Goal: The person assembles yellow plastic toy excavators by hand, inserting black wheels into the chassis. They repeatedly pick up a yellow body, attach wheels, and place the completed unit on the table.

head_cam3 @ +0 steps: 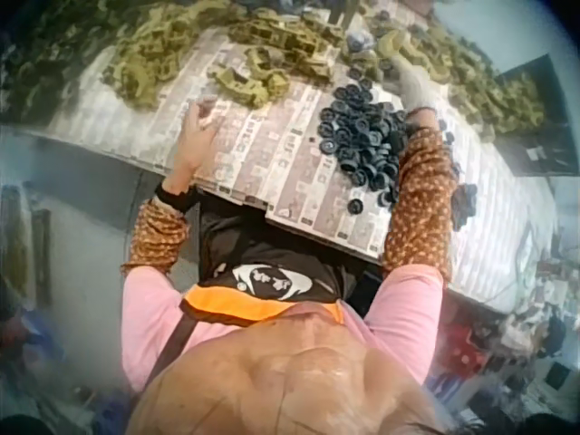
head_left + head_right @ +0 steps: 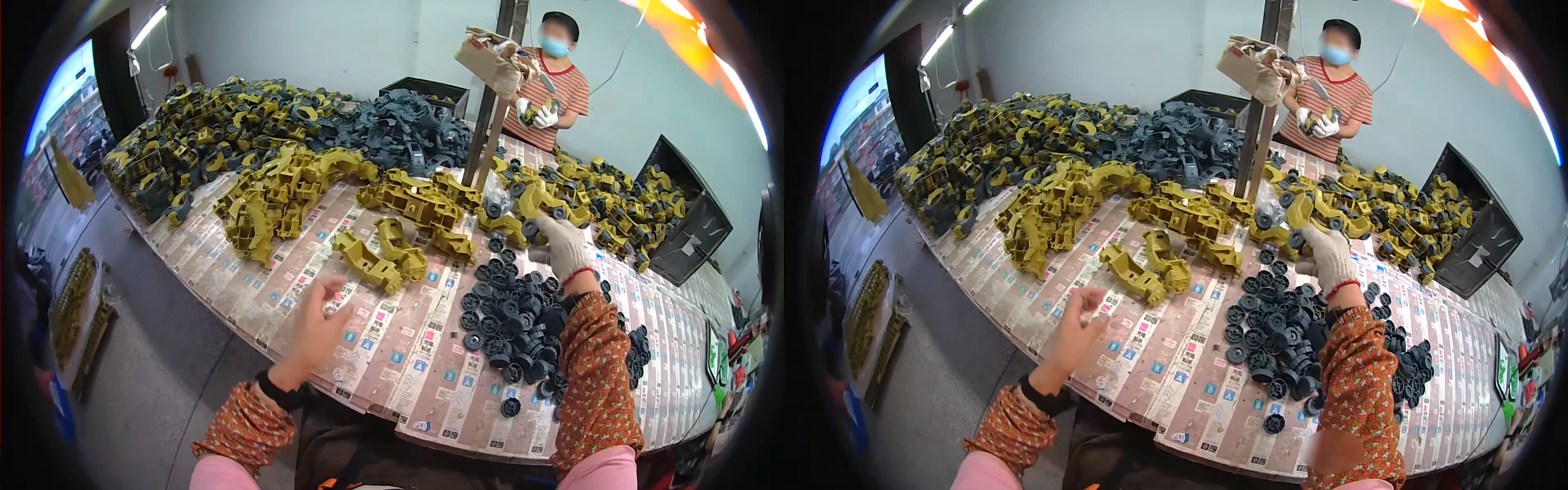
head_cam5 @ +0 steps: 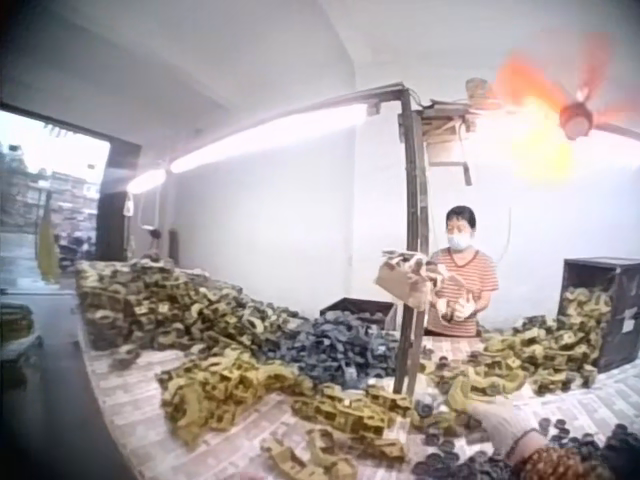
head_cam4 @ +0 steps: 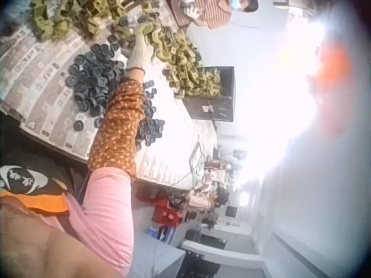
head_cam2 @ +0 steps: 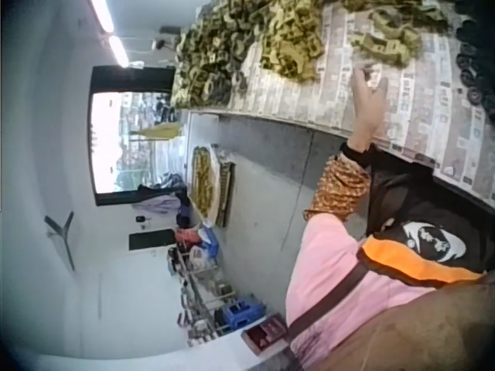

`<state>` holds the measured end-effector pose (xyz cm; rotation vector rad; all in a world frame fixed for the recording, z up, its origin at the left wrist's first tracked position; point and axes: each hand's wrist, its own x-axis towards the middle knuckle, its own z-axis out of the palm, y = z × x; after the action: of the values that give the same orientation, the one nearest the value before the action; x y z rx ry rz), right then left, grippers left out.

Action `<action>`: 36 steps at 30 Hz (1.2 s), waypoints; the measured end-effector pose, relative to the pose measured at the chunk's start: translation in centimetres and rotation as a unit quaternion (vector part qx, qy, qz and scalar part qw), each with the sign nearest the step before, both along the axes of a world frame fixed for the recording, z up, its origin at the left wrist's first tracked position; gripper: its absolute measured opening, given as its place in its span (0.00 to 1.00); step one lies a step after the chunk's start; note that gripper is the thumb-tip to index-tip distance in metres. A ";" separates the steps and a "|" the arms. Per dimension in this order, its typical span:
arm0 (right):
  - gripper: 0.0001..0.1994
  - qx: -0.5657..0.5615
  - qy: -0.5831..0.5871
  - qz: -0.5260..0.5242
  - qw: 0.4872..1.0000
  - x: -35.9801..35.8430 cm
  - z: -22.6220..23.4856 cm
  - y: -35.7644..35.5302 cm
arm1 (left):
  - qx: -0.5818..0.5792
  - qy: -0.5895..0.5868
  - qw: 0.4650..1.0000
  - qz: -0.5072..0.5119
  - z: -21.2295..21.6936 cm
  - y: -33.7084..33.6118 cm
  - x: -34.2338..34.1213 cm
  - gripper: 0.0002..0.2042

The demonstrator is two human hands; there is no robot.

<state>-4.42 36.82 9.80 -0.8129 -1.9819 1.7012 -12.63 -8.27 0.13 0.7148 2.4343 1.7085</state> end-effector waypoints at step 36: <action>0.29 0.596 -0.231 -0.003 0.769 28.2 -8.2 -13.0 | 0.241 -0.064 0.968 -0.006 1.6 7.0 -8.4 0.29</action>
<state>23.74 23.82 1.62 -0.7006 -2.7176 -0.0632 -20.99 -1.29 1.70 0.6291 1.9375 2.2907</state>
